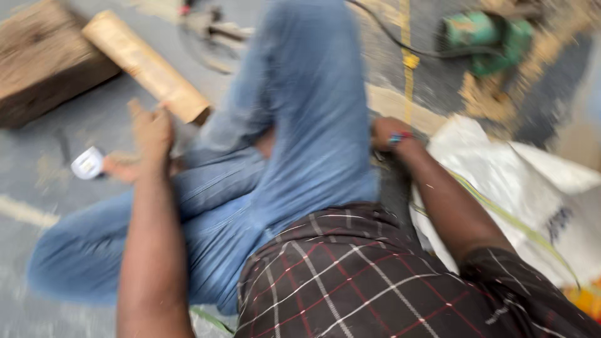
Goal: The person assembles a small wooden rectangular frame by hand, fitting the pieces together and turning the object over. They then use a pen to mark lines on the wood surfaces.
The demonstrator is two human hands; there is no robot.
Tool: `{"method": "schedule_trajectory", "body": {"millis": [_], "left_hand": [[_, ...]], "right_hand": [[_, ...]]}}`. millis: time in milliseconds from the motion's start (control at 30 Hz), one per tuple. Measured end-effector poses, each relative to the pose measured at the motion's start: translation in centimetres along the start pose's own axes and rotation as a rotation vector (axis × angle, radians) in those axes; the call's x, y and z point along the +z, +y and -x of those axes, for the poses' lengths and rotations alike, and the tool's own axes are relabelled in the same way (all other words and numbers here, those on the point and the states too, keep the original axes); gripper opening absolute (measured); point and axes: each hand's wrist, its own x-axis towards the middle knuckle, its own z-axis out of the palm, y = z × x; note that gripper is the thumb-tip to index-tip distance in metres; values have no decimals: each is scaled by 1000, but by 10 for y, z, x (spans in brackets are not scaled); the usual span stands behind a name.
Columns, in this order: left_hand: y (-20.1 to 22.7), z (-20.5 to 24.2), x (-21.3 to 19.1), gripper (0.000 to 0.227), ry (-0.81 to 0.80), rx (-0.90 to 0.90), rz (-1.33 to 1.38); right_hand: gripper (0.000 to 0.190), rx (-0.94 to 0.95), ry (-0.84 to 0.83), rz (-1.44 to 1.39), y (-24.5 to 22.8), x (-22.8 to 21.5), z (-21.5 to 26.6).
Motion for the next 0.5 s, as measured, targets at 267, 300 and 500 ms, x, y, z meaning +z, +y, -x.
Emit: {"method": "schedule_trajectory", "body": {"millis": [267,300,500], "left_hand": [[50,-53,-6,74,52,-192,318],[59,-63,-10,80,113,-165,282],[69,-94,-48,69,21,-581,520]], "right_hand": [[22,-101,1191,-195,-15,-183,-30],[13,-398,975,-961,-30,-206,-24],[9,-940,534,-1618,-222,-319,-95]]}}
